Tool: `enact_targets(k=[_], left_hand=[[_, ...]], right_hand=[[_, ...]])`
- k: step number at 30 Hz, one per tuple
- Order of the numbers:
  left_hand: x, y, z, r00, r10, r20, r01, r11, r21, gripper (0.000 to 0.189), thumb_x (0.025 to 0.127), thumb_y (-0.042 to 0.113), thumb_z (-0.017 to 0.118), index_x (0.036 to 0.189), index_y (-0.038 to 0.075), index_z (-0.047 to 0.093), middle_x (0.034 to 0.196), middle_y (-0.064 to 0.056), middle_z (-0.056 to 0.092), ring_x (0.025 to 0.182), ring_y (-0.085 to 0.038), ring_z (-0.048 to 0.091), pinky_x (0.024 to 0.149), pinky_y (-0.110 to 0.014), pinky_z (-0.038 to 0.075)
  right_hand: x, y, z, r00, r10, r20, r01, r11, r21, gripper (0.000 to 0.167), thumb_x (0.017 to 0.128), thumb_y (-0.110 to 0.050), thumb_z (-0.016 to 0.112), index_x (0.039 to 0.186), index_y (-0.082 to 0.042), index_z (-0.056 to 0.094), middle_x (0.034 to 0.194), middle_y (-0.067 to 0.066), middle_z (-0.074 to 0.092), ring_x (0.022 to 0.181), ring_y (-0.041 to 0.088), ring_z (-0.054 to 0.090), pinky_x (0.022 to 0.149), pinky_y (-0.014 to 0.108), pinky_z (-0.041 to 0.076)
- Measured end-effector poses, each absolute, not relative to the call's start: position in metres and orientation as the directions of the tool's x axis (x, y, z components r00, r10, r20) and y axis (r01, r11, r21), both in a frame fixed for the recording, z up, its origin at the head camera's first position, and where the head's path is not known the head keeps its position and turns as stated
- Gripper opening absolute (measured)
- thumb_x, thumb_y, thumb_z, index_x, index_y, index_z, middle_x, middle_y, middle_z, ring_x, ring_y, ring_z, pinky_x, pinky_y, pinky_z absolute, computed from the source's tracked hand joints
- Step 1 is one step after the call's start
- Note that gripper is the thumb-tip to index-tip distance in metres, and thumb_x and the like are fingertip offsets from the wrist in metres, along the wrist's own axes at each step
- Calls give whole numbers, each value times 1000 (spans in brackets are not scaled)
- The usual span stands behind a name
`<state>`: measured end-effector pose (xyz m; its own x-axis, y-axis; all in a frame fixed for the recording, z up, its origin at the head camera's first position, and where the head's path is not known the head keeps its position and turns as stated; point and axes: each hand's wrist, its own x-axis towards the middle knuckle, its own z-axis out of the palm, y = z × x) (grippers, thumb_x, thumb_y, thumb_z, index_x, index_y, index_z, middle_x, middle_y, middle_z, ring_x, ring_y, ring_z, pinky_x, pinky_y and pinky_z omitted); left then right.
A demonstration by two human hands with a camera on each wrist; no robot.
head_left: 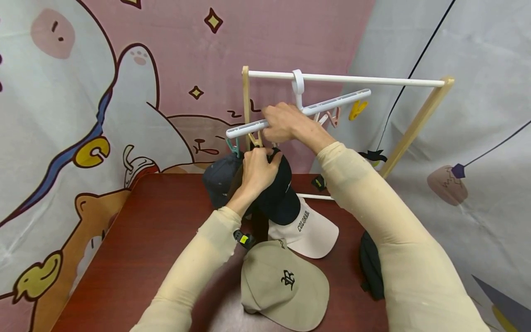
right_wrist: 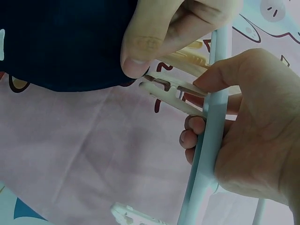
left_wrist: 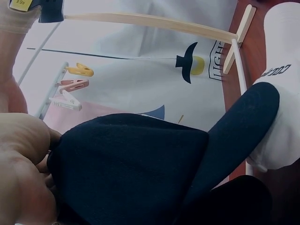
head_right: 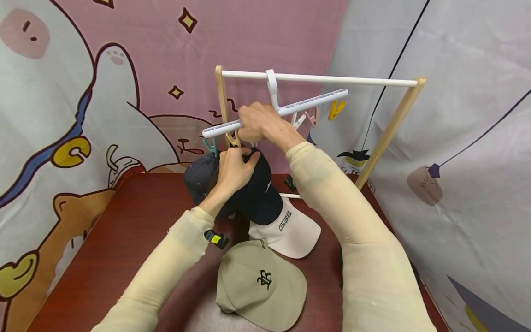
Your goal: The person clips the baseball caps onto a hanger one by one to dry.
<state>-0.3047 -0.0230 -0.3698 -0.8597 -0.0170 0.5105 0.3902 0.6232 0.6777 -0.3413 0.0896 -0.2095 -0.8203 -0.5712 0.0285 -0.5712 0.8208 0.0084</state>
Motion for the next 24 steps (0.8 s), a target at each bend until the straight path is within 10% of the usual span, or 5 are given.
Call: enact_targets(k=[10, 24], left_hand=[[-306, -22, -367, -817, 6, 576, 460, 608, 647, 50, 104, 27, 81, 61, 19, 57, 58, 10, 30, 54, -13, 27, 55, -31, 26], [-309, -20, -365, -813, -8, 582, 445, 635, 631, 55, 104, 27, 82, 62, 22, 47, 61, 9, 30, 56, -16, 40, 56, -33, 31]], right_hand=[[-341, 89, -211, -811, -583, 52, -583, 812, 12, 27, 93, -14, 56, 114, -2, 66, 97, 13, 62, 93, 34, 61, 85, 53, 56], [-340, 88, -210, -818, -574, 34, -575, 818, 2, 26, 91, -12, 57, 113, -3, 68, 96, 11, 61, 93, 33, 61, 83, 51, 54]])
